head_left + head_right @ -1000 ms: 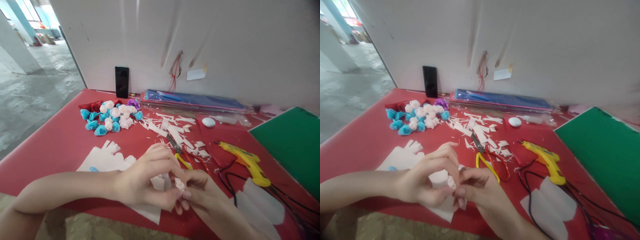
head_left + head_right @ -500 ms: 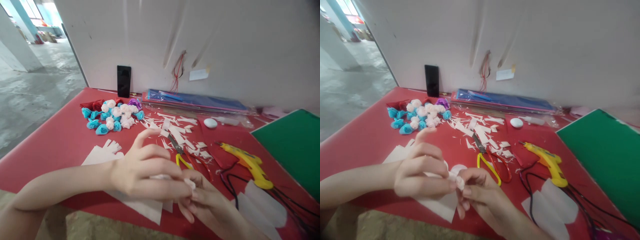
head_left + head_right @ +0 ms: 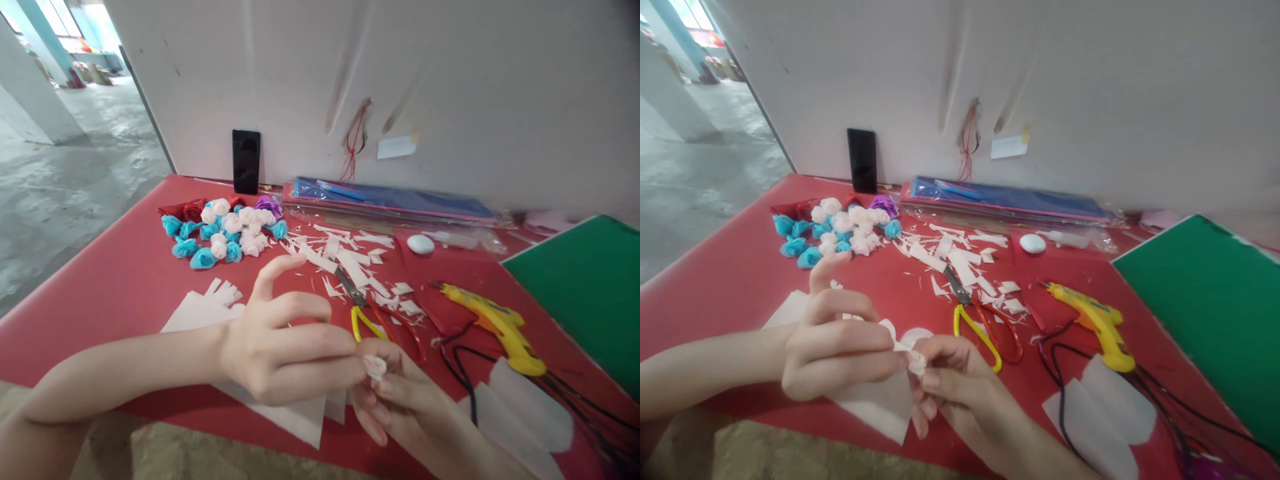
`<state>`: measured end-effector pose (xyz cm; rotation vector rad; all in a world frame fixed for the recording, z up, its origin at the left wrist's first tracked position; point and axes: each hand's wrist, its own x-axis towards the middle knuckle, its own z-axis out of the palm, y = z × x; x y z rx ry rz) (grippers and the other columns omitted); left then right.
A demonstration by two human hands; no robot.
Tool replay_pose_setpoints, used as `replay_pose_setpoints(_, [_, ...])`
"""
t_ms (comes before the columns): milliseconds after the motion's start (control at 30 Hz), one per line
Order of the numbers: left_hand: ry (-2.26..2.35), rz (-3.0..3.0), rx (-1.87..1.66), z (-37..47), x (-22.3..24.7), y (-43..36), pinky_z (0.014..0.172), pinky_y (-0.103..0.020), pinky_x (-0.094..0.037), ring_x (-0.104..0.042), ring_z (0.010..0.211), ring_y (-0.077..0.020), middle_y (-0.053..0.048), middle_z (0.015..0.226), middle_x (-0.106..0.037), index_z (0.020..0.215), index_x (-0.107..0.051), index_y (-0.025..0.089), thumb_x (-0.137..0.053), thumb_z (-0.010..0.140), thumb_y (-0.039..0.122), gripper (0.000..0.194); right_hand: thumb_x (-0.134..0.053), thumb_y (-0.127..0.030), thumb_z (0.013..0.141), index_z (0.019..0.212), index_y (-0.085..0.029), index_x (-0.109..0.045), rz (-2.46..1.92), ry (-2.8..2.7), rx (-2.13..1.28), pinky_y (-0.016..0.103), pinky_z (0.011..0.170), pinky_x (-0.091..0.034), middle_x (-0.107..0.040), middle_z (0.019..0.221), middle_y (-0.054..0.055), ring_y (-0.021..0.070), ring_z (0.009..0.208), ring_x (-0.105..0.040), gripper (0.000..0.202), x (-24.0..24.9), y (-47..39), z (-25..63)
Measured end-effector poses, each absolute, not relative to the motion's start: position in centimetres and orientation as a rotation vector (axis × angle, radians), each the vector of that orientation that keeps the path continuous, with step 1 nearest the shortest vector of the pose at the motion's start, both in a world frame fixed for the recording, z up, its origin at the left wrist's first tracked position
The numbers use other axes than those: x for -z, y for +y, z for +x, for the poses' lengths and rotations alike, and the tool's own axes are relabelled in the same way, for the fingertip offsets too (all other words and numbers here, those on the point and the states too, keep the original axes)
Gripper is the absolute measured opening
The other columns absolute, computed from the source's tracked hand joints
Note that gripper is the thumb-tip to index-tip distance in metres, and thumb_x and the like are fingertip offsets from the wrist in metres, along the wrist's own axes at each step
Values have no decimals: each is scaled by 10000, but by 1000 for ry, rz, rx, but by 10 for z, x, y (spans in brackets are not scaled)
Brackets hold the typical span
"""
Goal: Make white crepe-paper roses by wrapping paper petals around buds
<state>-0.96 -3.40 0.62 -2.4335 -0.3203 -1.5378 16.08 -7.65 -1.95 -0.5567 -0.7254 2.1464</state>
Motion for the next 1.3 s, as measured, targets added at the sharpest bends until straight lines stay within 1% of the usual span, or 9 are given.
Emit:
replay_pose_setpoints(233, [-286,-2319,1649,-4,4,-33,1019,-461,-301,-477,649,-106,76,593,-590,653,-601,227,-578,748,180,109,-699,-236,693,751,-199,-703,-550,-717,-2184,114,415,-447,-453,498,-49,25,413,-377,70,21,-81,161])
replay_pose_setpoints(367, [-255,-2372,1643,-3,5,-35,1011,-443,-295,-475,668,-114,66,625,-590,724,-610,210,-539,763,164,92,-717,-234,669,722,-214,-702,-538,-753,-2175,124,413,-448,-478,517,-47,34,424,-428,59,22,-81,161])
replay_pose_setpoints(567, [-378,-2626,1531,-4,-4,-38,957,-455,-306,-490,697,-137,26,649,-633,736,-567,159,-526,770,201,68,-705,-229,688,674,-200,-713,-536,-902,-2109,128,454,-453,-526,529,-30,35,443,-509,33,24,-75,164])
replay_pose_setpoints(667, [-454,-2934,1536,-3,-10,-38,912,-408,-341,-504,692,-125,13,652,-631,714,-535,150,-484,763,167,73,-713,-232,678,679,-224,-725,-523,-1015,-2061,126,471,-454,-549,549,-26,43,473,-551,14,25,-70,168])
replay_pose_setpoints(767, [-503,-3321,1531,-2,-15,-38,809,-317,-390,-512,651,-101,-7,650,-631,697,-516,137,-431,785,131,122,-706,-239,685,671,-219,-728,-538,-1088,-2023,130,482,-453,-560,554,-22,46,486,-554,33,25,-66,171])
replay_pose_setpoints(833, [-510,-3470,1549,-1,-17,-38,764,-289,-395,-507,607,-91,-19,623,-623,686,-508,130,-418,805,146,150,-708,-251,681,648,-196,-727,-566,-1124,-2012,134,485,-445,-571,560,-12,49,488,-549,67,24,-64,171])
replay_pose_setpoints(967, [-506,-3483,1556,0,-17,-40,725,-285,-401,-507,590,-103,-35,595,-610,659,-490,132,-429,817,185,177,-723,-265,656,624,-197,-728,-572,-1175,-1997,150,475,-428,-581,565,-5,63,496,-532,75,22,-61,170])
replay_pose_setpoints(1133, [-520,-3446,1550,-1,-15,-40,716,-280,-407,-498,581,-98,-19,613,-614,683,-479,145,-439,772,124,100,-718,-276,662,661,-223,-737,-568,-1224,-1985,143,460,-412,-581,544,-7,68,502,-518,56,25,-60,169])
replay_pose_setpoints(1300, [-535,-3390,1523,-2,-18,-41,725,-297,-405,-496,604,-105,-14,618,-610,657,-490,147,-445,728,107,93,-731,-211,645,663,-225,-739,-578,-1241,-2002,126,491,-427,-589,609,-15,51,522,-525,24,26,-60,172])
